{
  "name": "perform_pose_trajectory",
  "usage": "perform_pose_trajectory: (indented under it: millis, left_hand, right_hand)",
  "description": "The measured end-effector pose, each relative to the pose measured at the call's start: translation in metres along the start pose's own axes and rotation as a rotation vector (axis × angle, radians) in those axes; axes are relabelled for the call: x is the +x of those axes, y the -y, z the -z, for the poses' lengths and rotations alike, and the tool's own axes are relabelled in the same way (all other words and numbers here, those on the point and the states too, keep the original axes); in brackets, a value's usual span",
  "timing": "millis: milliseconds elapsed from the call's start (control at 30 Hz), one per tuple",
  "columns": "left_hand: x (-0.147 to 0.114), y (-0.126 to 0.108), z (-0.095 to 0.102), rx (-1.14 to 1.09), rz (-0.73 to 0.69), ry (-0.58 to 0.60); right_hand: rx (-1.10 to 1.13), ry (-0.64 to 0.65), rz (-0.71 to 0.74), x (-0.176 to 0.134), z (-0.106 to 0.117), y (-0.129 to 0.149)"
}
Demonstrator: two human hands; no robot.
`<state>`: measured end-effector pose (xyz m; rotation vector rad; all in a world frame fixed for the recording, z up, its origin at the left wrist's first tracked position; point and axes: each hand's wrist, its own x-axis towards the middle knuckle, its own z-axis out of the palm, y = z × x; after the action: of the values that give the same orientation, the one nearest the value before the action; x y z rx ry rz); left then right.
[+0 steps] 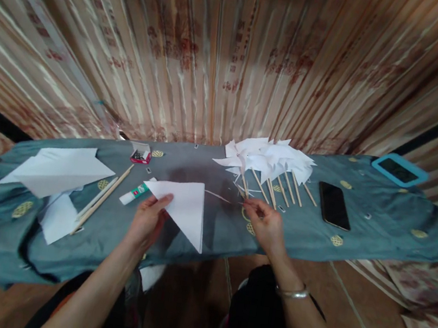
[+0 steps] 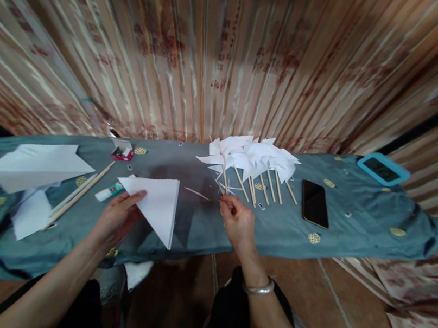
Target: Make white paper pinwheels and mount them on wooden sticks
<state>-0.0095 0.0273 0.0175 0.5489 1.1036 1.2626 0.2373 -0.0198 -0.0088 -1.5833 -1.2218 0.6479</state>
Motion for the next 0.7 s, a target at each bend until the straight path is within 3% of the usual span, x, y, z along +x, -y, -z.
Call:
perform_pose_trajectory:
  millis: [67, 167, 233, 433, 700]
  left_hand:
    - [-0.002, 0.003, -0.003, 0.027, 0.016, 0.035]
    - [-0.006, 0.009, -0.01, 0.065, 0.041, 0.068]
    - [-0.009, 0.013, -0.013, 0.088, 0.054, 0.081]
    - [-0.014, 0.024, -0.017, 0.163, 0.131, 0.133]
    - [-0.012, 0.026, -0.017, 0.161, 0.154, 0.122]
  right_hand:
    - [-0.223, -0.042, 0.099, 0.005, 0.015, -0.011]
    - [-0.442, 0.026, 0.314, 0.006, 0.022, -0.021]
    - [-0.57, 0.091, 0.377, 0.008, 0.019, -0.024]
    - [-0.801, 0.178, 0.273, 0.019, 0.021, -0.024]
    - [-0.769, 0.179, 0.317, 0.028, 0.025, -0.031]
